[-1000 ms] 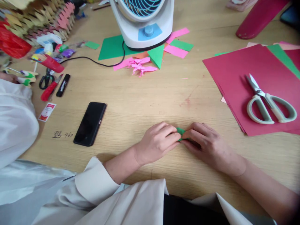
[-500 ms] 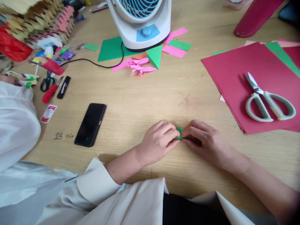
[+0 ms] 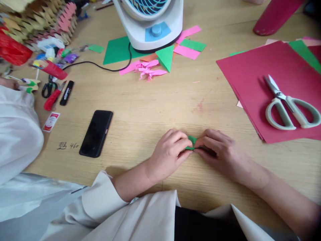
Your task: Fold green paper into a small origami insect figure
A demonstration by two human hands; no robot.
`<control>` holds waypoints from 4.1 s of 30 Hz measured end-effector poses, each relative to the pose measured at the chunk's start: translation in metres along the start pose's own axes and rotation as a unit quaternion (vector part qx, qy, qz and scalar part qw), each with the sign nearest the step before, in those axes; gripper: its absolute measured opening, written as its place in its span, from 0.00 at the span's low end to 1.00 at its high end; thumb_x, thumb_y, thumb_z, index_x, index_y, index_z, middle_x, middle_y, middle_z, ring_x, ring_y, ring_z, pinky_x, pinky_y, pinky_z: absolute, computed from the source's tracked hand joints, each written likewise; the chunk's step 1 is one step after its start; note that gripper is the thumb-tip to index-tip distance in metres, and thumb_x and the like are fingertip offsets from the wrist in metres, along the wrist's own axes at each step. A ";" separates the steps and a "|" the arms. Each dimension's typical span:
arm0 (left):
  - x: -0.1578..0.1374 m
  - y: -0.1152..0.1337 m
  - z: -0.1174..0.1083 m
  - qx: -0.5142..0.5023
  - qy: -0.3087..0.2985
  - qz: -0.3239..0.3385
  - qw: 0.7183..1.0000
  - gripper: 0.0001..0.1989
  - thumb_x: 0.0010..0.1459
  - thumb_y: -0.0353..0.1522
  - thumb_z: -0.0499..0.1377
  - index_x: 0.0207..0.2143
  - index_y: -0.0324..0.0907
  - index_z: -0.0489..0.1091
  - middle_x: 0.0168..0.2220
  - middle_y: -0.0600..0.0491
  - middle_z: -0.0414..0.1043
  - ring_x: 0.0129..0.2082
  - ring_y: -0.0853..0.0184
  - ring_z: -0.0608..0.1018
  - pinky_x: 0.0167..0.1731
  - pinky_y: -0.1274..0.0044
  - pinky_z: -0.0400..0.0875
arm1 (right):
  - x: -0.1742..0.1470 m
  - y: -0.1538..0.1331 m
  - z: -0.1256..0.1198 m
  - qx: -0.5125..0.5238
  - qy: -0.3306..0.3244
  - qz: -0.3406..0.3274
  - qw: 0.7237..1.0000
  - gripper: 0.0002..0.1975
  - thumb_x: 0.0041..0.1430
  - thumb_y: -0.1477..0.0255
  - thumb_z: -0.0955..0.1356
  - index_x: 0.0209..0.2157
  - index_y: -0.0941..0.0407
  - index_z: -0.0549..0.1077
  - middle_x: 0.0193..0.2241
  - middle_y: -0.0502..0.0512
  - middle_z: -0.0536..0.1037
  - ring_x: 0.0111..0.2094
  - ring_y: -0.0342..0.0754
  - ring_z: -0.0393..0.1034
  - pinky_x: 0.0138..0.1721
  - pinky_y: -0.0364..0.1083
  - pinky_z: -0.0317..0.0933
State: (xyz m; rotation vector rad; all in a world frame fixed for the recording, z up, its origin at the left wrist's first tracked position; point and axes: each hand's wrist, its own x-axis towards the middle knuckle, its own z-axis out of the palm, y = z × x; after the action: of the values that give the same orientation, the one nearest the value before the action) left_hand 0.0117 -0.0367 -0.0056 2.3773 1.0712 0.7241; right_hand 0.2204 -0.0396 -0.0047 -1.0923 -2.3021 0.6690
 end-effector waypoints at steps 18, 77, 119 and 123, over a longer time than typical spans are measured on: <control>-0.006 0.002 0.004 0.037 0.006 -0.001 0.999 0.01 0.62 0.29 0.60 0.37 0.41 0.72 0.39 0.51 0.73 0.40 0.65 0.74 0.43 0.71 0.70 | -0.001 0.000 0.000 -0.017 0.002 0.000 1.000 0.03 0.64 0.75 0.67 0.37 0.57 0.73 0.33 0.56 0.73 0.35 0.50 0.68 0.38 0.50 0.64; 0.000 0.009 0.004 0.038 -0.023 -0.105 0.993 0.04 0.61 0.29 0.58 0.31 0.41 0.69 0.33 0.53 0.71 0.35 0.67 0.73 0.38 0.72 0.65 | -0.006 0.002 -0.001 -0.105 0.000 -0.001 0.994 0.07 0.66 0.75 0.64 0.34 0.59 0.73 0.31 0.56 0.71 0.33 0.50 0.67 0.37 0.50 0.62; 0.017 0.015 0.002 0.142 -0.120 -0.140 0.972 0.06 0.61 0.30 0.55 0.29 0.42 0.61 0.35 0.52 0.70 0.37 0.62 0.73 0.37 0.69 0.62 | -0.023 -0.003 -0.012 -0.102 0.010 0.088 0.991 0.06 0.64 0.75 0.65 0.31 0.56 0.69 0.29 0.52 0.69 0.28 0.45 0.64 0.32 0.47 0.59; 0.016 0.014 0.002 0.131 -0.115 -0.136 0.975 0.07 0.61 0.29 0.54 0.29 0.43 0.60 0.36 0.52 0.70 0.37 0.63 0.72 0.37 0.69 0.62 | -0.041 -0.008 -0.007 -0.137 -0.009 -0.012 0.991 0.10 0.65 0.77 0.64 0.47 0.58 0.71 0.37 0.59 0.72 0.36 0.51 0.66 0.38 0.51 0.61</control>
State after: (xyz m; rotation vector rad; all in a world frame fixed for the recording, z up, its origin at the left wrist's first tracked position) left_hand 0.0297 -0.0334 0.0053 2.3830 1.4210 0.2147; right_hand 0.2430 -0.0754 -0.0039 -1.1793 -2.4712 0.3621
